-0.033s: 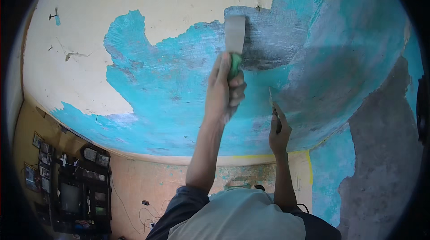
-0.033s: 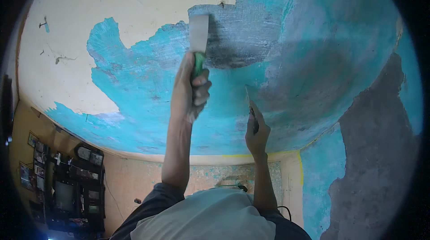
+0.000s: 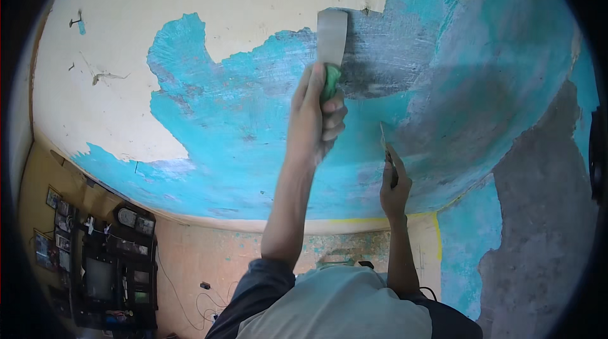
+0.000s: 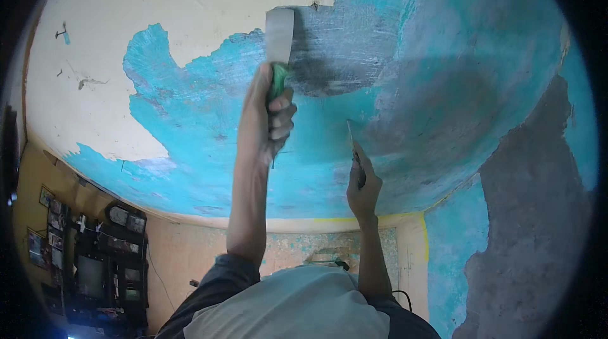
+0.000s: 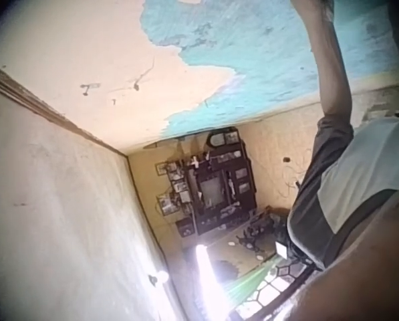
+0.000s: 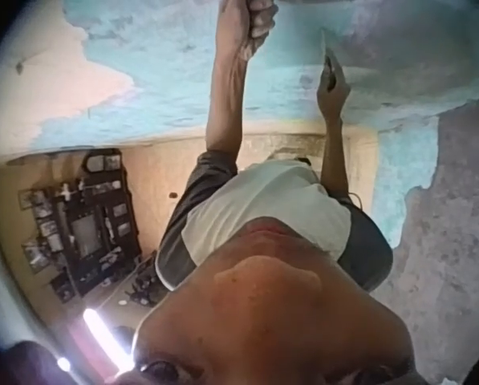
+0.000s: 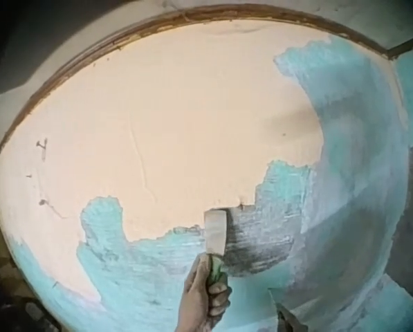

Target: The recorder is scraping old paint from the ceiling using a putty knife and a screwdriver.

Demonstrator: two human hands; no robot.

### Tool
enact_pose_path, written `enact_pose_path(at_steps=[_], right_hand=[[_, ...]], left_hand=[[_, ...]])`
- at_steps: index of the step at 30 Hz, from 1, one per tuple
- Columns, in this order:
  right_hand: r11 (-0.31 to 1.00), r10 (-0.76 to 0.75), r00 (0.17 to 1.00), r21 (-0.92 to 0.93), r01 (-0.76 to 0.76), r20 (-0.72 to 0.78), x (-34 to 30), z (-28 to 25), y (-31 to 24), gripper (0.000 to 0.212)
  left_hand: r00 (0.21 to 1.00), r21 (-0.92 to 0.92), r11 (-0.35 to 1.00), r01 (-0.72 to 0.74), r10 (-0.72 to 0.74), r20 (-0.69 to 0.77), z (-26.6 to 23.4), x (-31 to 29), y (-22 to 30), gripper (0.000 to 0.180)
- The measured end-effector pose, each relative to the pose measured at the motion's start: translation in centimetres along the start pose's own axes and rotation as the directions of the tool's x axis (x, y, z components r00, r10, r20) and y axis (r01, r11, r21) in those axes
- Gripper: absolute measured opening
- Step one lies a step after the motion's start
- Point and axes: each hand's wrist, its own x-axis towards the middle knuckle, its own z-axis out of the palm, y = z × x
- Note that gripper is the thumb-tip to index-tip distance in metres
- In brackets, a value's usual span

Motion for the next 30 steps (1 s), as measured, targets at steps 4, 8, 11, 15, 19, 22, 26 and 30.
enact_pose_path(at_steps=[4, 8, 11, 15, 19, 22, 26, 30], right_hand=[[0.998, -0.068, 0.997, -0.003, 0.068, -0.025, 0.0, -0.1, 0.3, 0.042], [0.999, 0.051, 0.998, -0.004, -0.051, 0.039, -0.2, -0.2, -0.1, 0.039], [1.000, 0.012, 1.000, 0.024, -0.013, 0.005, -0.1, 0.2, -0.2, 0.038], [0.999, -0.040, 0.999, 0.031, 0.041, -0.027, 0.0, 0.2, 0.0, 0.043], [0.999, -0.031, 0.999, 0.027, 0.032, -0.016, -0.1, 0.3, 0.0, 0.044], [0.999, -0.031, 0.999, 0.012, 0.031, -0.032, -0.1, 0.3, -0.2, 0.044], [1.000, -0.018, 1.000, 0.018, 0.018, -0.003, -0.1, -0.1, -0.3, 0.043], [1.000, -0.021, 1.000, -0.010, 0.021, -0.017, -0.4, 0.0, 0.0, 0.043]], left_hand=[[1.000, 0.014, 1.000, -0.020, 0.020, 0.005, -0.4, 0.1, 0.0, 0.024], [0.998, -0.077, 0.997, 0.009, -0.013, -0.056, -1.2, -1.5, -2.0, 0.024], [0.998, 0.002, 1.000, -0.007, 0.007, -0.060, -0.6, -0.6, -1.4, 0.024], [0.999, 0.000, 1.000, 0.007, -0.007, -0.043, -1.0, -0.8, -1.3, 0.024], [0.999, -0.060, 0.997, 0.041, -0.042, -0.015, -1.7, -1.5, -2.0, 0.024], [0.999, 0.013, 1.000, 0.009, -0.008, -0.037, -1.1, -0.6, -1.0, 0.025], [0.999, 0.030, 0.999, -0.032, 0.032, 0.023, -0.1, -0.1, 0.3, 0.024], [0.999, -0.058, 0.998, 0.025, -0.027, -0.028, -1.8, -1.4, -2.0, 0.024]])
